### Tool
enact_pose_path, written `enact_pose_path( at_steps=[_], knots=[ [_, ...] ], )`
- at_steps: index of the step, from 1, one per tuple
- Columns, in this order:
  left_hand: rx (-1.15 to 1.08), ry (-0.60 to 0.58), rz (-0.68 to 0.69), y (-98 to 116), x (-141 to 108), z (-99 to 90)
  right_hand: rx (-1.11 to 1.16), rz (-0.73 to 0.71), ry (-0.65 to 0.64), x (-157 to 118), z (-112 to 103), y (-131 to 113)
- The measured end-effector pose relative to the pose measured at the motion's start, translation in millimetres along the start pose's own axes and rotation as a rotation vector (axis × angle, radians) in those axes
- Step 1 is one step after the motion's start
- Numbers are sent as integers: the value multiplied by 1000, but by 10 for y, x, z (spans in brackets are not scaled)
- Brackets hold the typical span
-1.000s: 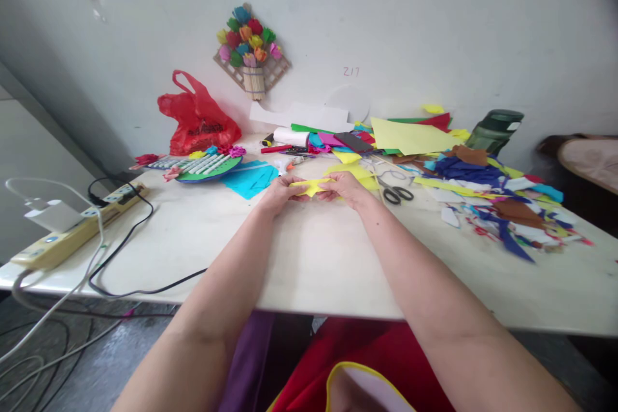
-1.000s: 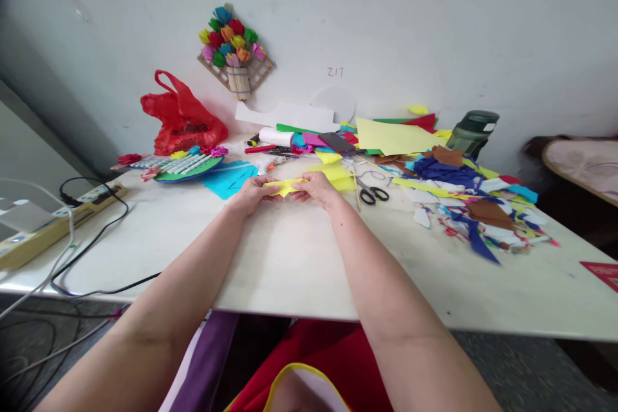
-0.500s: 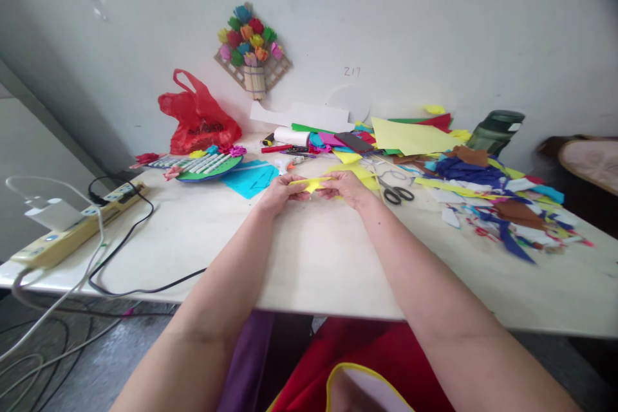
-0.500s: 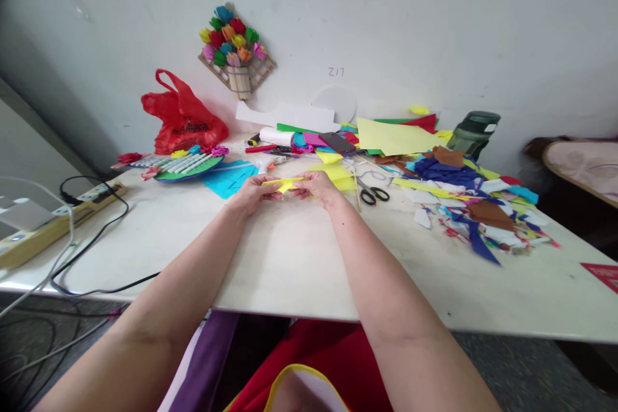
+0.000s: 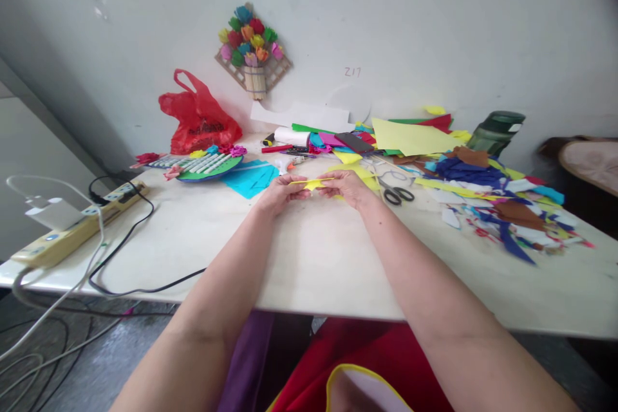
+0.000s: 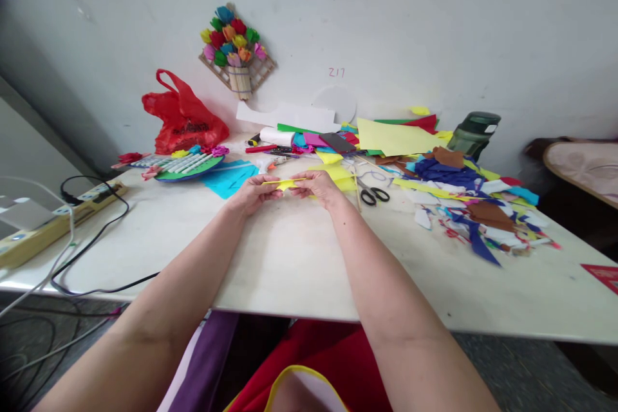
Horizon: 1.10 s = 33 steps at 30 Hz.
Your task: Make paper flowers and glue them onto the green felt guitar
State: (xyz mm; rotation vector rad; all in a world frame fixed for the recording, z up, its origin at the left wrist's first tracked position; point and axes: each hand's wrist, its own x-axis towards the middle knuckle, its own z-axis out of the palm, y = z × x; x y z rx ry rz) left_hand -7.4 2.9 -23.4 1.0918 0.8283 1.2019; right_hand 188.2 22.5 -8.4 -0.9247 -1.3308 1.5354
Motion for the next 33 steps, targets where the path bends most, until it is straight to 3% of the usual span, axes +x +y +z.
enact_pose_path(
  at_steps=[33],
  knots=[
    [-52,-41,-13,71,-17,-7,63,-93,-87,-46,-8,-44]
  ],
)
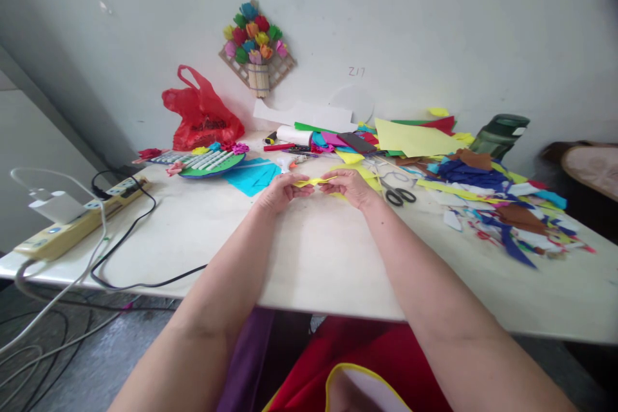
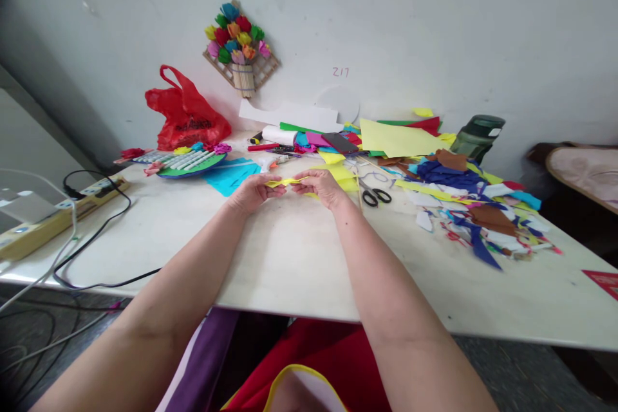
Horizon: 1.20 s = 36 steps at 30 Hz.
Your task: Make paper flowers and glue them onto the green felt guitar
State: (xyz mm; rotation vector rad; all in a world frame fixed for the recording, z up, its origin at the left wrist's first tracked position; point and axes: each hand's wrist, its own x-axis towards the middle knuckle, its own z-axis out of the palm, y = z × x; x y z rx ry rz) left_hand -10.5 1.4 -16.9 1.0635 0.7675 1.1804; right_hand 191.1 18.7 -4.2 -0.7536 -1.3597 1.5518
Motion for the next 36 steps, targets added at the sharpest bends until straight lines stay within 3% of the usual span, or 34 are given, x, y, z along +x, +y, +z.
enact_pose_path(
  at_steps=[4,15,23,30,36],
  knots=[
    [32,38,8,4,-18,35,60,-40,-39,9,-16,6],
    [119,39,11,-52,25,-14,-82,32,104,30,17,28],
    [212,61,46,-40,12,25,-117,83,123,43,7,29],
    [205,-11,31,-41,4,-8,-150,80,140,21,6,-27],
    [147,-103,-93,-40,2,-73,-167,66,133,4,-54,-45]
  ],
)
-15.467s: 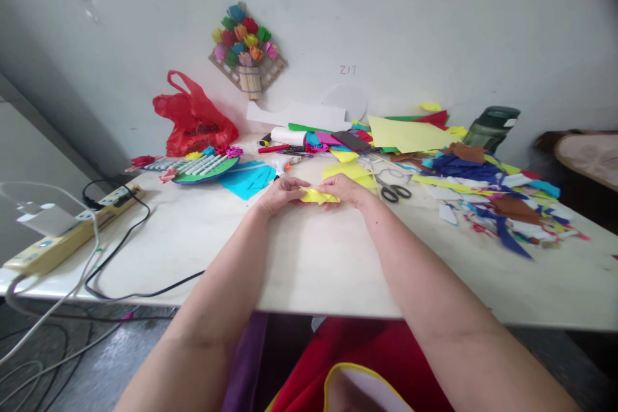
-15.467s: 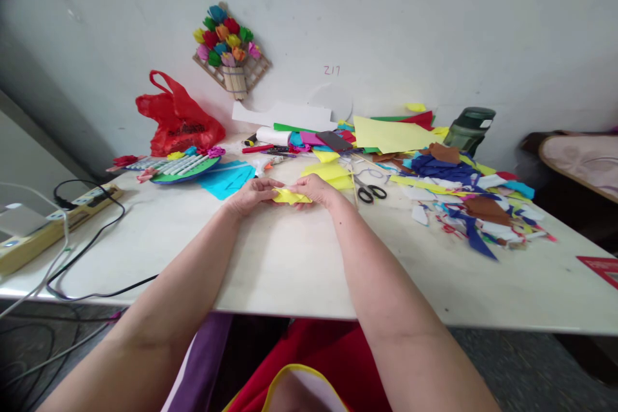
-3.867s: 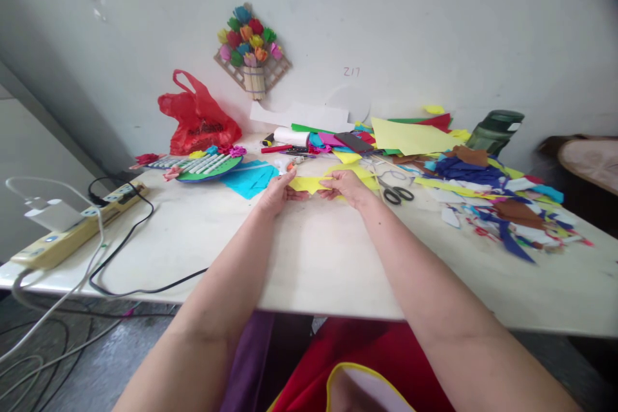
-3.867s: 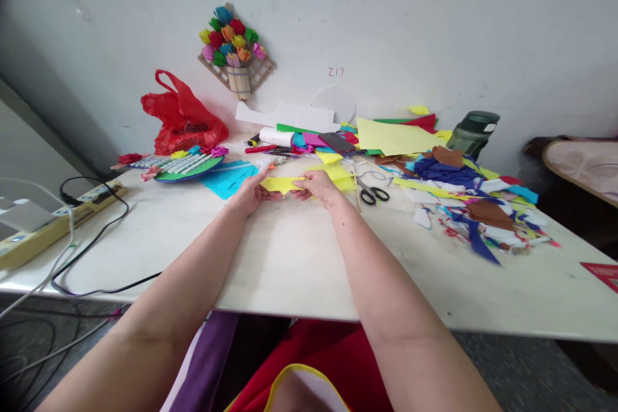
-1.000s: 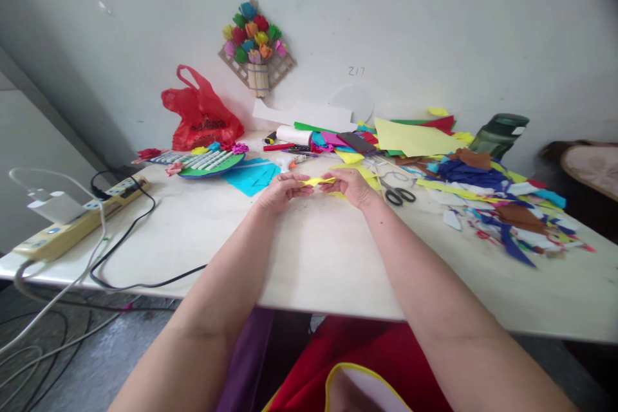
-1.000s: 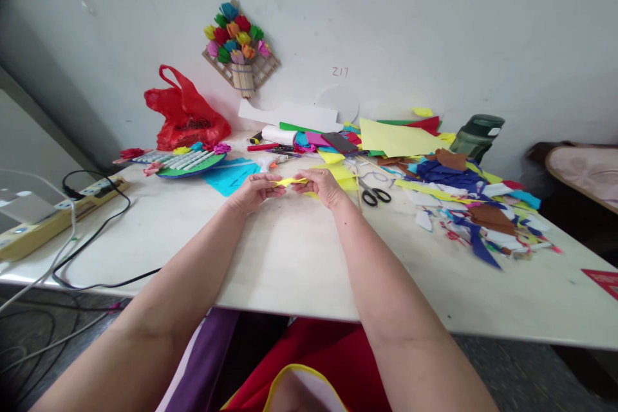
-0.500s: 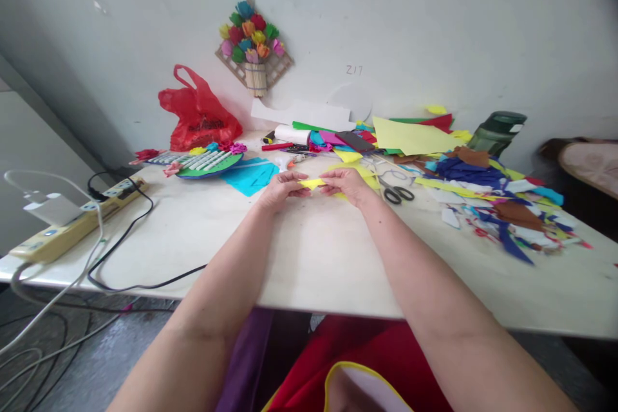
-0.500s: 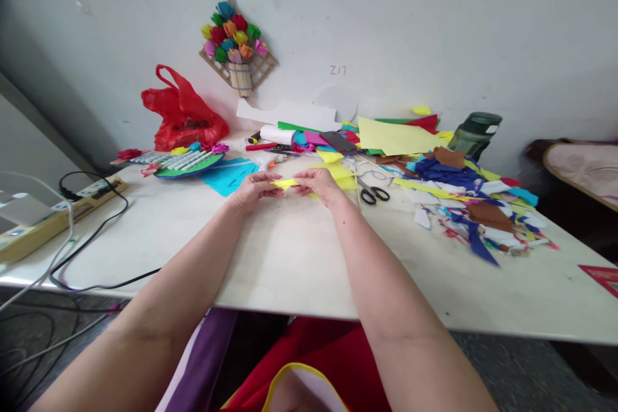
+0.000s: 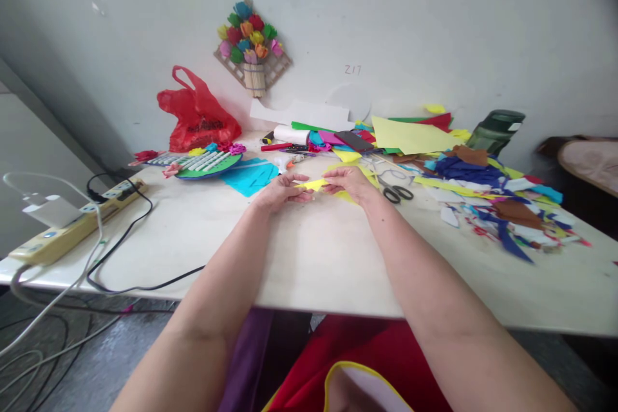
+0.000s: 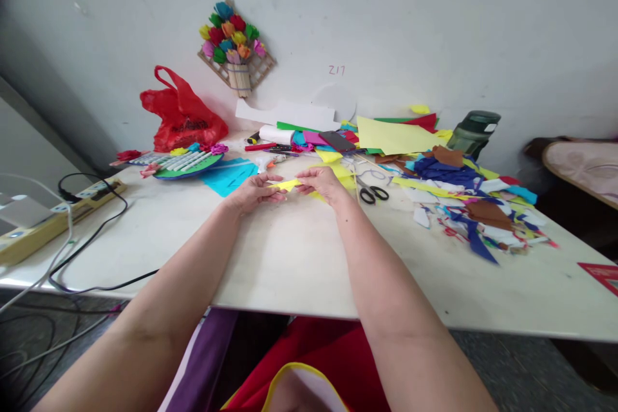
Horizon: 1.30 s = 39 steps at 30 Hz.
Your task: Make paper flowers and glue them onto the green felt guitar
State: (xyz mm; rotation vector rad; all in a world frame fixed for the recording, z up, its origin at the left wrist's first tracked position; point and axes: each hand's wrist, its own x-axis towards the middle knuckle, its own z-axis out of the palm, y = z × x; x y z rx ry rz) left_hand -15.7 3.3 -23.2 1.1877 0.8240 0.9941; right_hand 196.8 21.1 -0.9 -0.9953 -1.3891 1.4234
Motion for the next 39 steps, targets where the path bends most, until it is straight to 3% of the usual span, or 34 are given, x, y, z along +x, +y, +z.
enact_pose_path(
  at_steps=[5,10,15,20,28,34,39],
  knots=[
    [-30,13,-58,45,-24,6,-6,-10,-20,-11,-14,-17],
    [-39,-49,-105,109,-76,13,-8,-22,-20,-3,-37,-9],
    [-5,-90,-79,100,-64,-36,-8,-19,-16,22,-69,18],
    [267,112,-4,48,-20,59,-21,-2,-37,8,-18,0],
    [862,158,173,133,-63,313,-102,31,-117,-26,129,8],
    [907,172,217,116,-30,294,-72,59,-158,-11,99,36],
    [822,187,139,109,-39,270,28,88,-156,-13,37,22]
  ],
)
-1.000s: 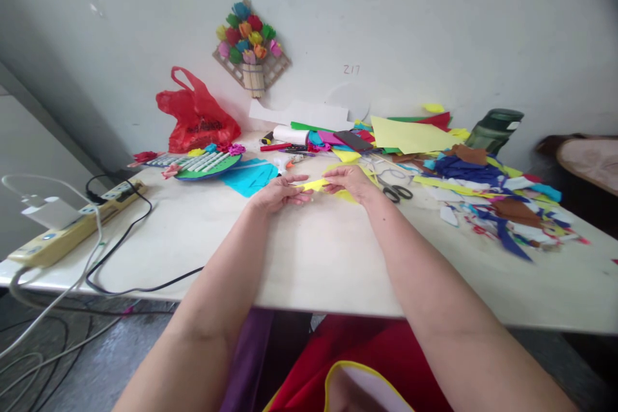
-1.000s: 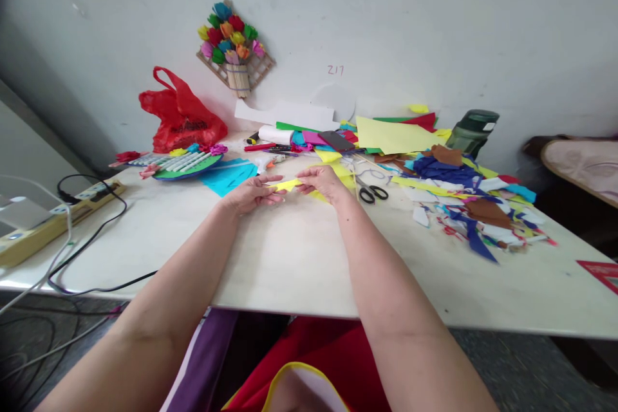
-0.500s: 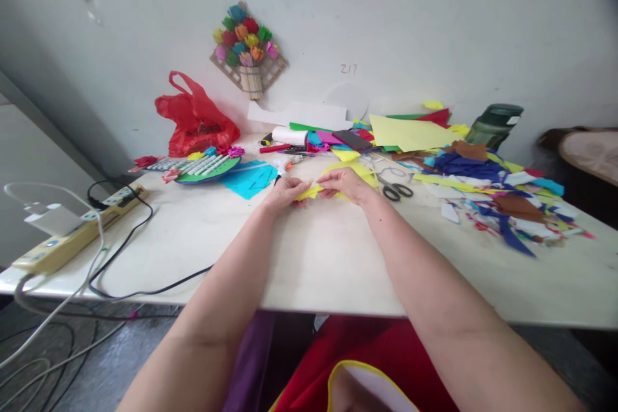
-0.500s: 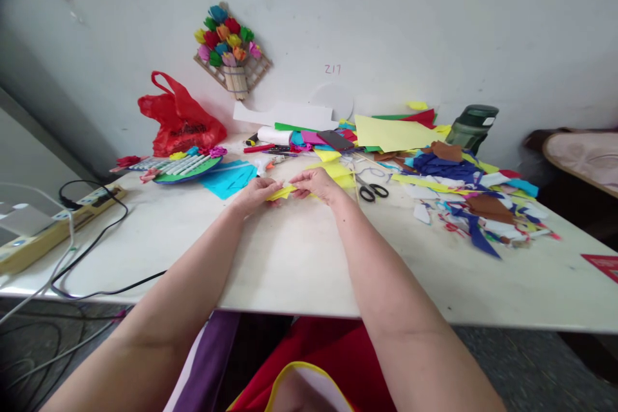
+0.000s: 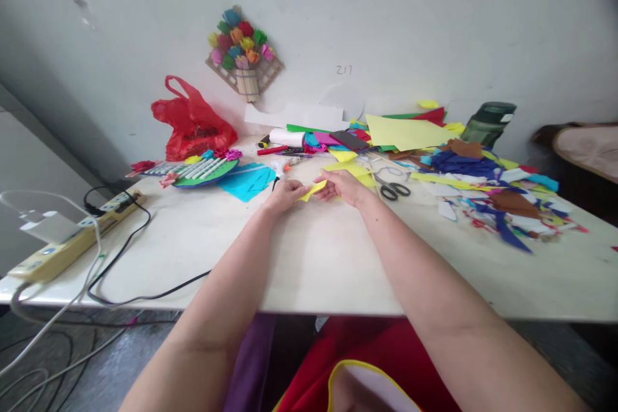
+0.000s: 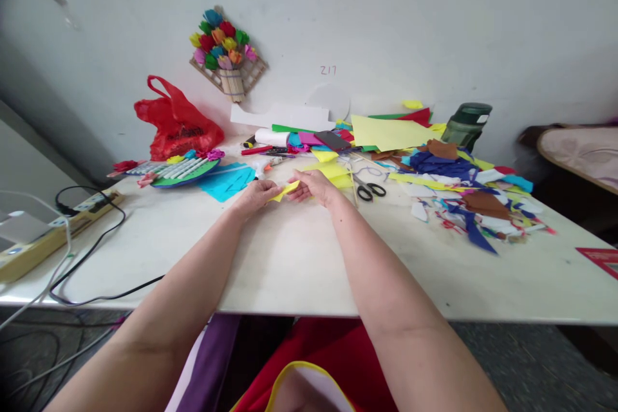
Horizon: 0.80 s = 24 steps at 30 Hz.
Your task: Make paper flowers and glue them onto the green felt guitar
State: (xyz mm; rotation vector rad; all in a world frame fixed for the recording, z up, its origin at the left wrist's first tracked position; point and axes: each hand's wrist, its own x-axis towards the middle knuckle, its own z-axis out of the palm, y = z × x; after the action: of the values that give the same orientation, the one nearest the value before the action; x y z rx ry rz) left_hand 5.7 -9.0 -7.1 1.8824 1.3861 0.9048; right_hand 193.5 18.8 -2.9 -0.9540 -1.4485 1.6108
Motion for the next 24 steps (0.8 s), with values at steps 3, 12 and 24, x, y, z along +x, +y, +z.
enact_pose_path(
  at_steps=[3,12,24],
  knots=[
    [-66,-6,-54,-7,-9,0,14,0,-15,-12,-24,-14],
    [-149,-22,-81,-55,2,19,-84,-6,39,-11,20,-20],
    [-121,-7,-86,-20,-10,33,-233,-18,184,32,96,-10]
  ],
)
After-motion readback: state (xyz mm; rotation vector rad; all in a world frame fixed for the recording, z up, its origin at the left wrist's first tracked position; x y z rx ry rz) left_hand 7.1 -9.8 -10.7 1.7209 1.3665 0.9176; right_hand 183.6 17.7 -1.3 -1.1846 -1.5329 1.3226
